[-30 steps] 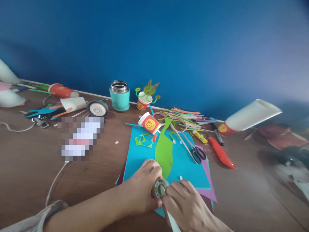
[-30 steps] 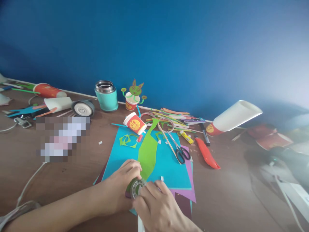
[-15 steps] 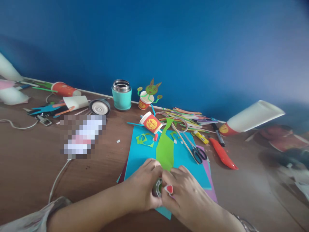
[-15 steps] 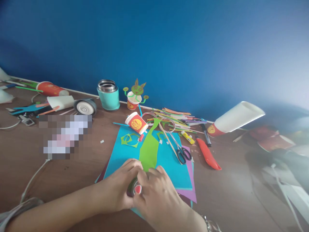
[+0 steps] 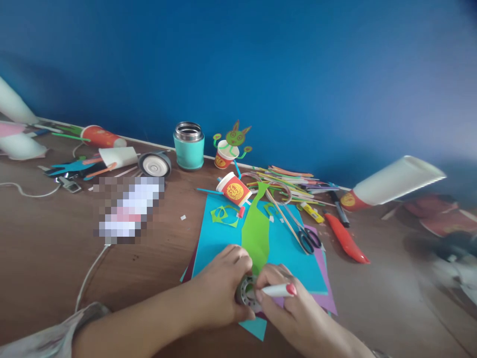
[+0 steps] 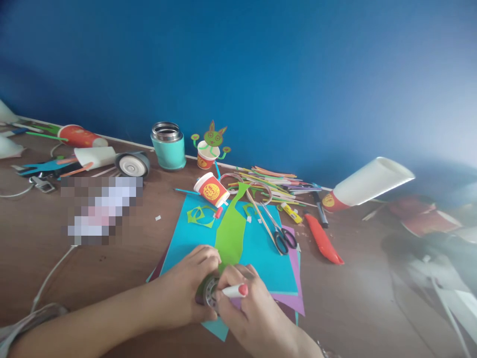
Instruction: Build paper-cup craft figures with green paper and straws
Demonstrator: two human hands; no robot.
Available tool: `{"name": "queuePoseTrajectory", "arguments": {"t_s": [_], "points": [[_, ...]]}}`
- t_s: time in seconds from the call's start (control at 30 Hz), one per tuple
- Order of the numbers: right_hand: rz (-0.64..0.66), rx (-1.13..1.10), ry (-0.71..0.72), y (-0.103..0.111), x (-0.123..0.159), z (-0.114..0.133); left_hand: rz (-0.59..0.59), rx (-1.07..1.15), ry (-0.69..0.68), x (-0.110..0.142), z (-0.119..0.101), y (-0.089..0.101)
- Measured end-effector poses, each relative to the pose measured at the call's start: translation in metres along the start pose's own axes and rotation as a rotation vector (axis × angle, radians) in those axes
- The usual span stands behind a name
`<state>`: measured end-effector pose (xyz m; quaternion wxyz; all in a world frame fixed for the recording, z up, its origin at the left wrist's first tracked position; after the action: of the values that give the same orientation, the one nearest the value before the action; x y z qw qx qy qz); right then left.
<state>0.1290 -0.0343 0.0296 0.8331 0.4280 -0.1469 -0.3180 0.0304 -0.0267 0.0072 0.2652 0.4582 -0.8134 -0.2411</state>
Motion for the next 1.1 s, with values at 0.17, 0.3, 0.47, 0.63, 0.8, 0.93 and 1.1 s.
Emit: {"name": "queuePoseTrajectory", "arguments": {"t_s": [0.17, 0.3, 0.47, 0.63, 0.8, 0.93, 1.1], "points": [[-0.061, 0.145, 0.237, 0.002, 0.009, 0.016, -0.034, 0.006, -0.011, 0.001, 0.002, -0.003], [-0.085, 0.29, 0.351, -0.001, 0.016, 0.028, -0.045, 0.017, -0.016, 0.002, 0.001, -0.002], [-0.091, 0.408, 0.368, -0.004, 0.02, 0.031, -0.058, 0.021, -0.038, 0.003, 0.001, -0.002], [-0.185, 0.461, 0.361, -0.008, 0.02, 0.031, -0.063, 0.014, -0.037, 0.003, 0.001, -0.002], [-0.318, 0.182, 0.203, 0.011, 0.017, 0.012, -0.017, 0.011, 0.002, 0.003, 0.0, -0.001], [-0.565, -0.179, -0.1, 0.041, 0.018, -0.035, -0.04, 0.011, -0.004, 0.004, -0.003, 0.0], [-0.468, -0.064, 0.029, 0.036, -0.001, -0.048, -0.084, 0.007, -0.046, 0.003, -0.003, 0.001]]}}
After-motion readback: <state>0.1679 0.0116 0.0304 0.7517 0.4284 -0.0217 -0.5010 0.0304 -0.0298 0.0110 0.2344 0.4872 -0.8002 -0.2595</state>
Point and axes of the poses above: each hand's wrist, its own x-axis away from the middle knuckle, its own y-axis out of the back of the hand, z = x × y, the point moved 7 cm from there along -x, towards the middle knuckle, and after that the axes turned 14 degrees about y, right-handed, at the moved point
